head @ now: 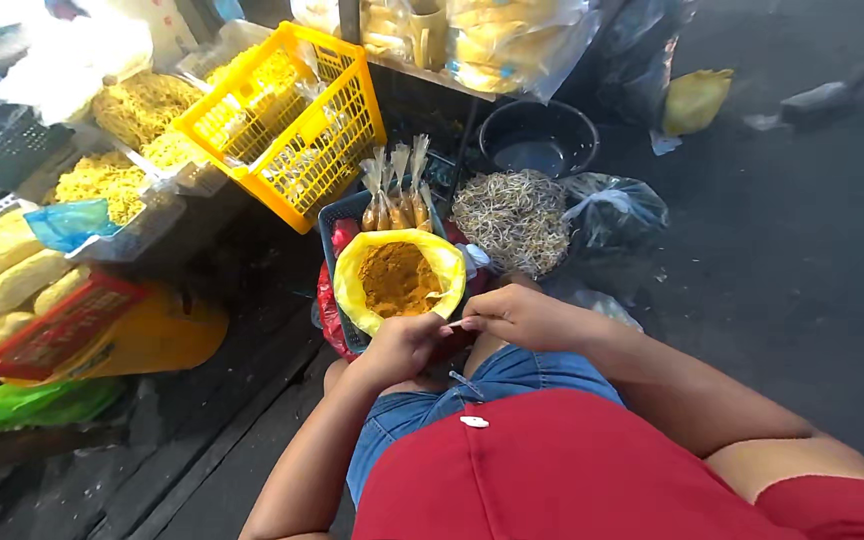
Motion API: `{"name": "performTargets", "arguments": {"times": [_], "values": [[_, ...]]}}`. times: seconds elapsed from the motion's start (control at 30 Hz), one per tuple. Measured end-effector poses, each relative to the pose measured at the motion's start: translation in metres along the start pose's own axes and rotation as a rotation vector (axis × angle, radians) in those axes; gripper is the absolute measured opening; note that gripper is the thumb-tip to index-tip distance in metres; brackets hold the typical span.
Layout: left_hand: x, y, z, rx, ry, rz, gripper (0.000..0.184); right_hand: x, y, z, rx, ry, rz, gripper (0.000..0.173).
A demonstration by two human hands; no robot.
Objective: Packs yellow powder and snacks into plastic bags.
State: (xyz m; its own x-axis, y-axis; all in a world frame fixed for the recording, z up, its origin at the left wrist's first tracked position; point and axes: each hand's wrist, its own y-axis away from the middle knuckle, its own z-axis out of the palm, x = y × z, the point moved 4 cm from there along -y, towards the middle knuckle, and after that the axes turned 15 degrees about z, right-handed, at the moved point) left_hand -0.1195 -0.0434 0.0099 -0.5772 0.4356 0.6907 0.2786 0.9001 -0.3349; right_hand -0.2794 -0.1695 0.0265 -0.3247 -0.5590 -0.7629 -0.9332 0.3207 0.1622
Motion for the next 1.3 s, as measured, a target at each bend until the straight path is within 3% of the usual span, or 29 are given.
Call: {"name": "performTargets", "arguments": {"times": [0.07, 0.13, 0.2, 0.3, 0.37, 0.47, 0.57, 0.63, 0.77, 0.87, 1.0, 1.07, 1.3], "values": [[-0.014, 0.002, -0.01, 0.053, 0.079, -0.184, 0.03, 0.004, -0.007, 0.002, 0.183, 0.164, -0.058, 0.039], [-0.022, 0.003, -0.018, 0.208, 0.15, -0.275, 0.03, 0.008, -0.022, 0.003, 0.393, 0.331, -0.164, 0.036], [-0.013, -0.002, -0.013, 0.352, 0.247, -0.266, 0.028, -0.001, -0.038, 0.005, 0.463, 0.441, -0.163, 0.027], [0.016, -0.012, 0.016, 0.343, 0.418, -0.114, 0.03, -0.029, -0.048, 0.001, 0.484, 0.309, -0.183, 0.02], [0.012, -0.007, 0.025, 0.356, 0.549, -0.063, 0.029, -0.041, -0.046, -0.008, 0.355, -0.053, -0.209, 0.019], [-0.017, 0.005, 0.013, 0.541, 0.613, -0.172, 0.021, -0.044, -0.046, -0.017, 0.025, -0.452, -0.021, 0.014], [-0.009, 0.007, -0.018, 0.625, 0.458, -0.24, 0.027, -0.038, -0.048, -0.009, -0.142, -0.617, 0.122, 0.02], [0.0, 0.002, -0.024, 0.573, 0.393, -0.222, 0.027, -0.036, -0.045, -0.008, -0.146, -0.635, 0.161, 0.023], [0.014, -0.012, -0.018, 0.486, 0.257, -0.117, 0.011, -0.029, -0.043, -0.003, 0.066, -0.739, 0.177, 0.022], [0.023, -0.019, -0.013, 0.502, -0.14, -0.089, 0.03, -0.029, -0.042, 0.004, 0.203, -0.903, 0.17, 0.03], [0.031, -0.025, -0.003, 0.53, -0.469, -0.117, 0.028, -0.033, -0.041, 0.016, 0.337, -0.97, 0.186, 0.036], [0.031, -0.025, 0.003, 0.573, -0.565, -0.117, 0.027, -0.034, -0.042, 0.023, 0.418, -0.985, 0.136, 0.031], [0.034, -0.021, -0.009, 0.672, -0.526, -0.063, 0.026, -0.04, -0.036, 0.026, 0.551, -0.838, 0.02, 0.02]]}}
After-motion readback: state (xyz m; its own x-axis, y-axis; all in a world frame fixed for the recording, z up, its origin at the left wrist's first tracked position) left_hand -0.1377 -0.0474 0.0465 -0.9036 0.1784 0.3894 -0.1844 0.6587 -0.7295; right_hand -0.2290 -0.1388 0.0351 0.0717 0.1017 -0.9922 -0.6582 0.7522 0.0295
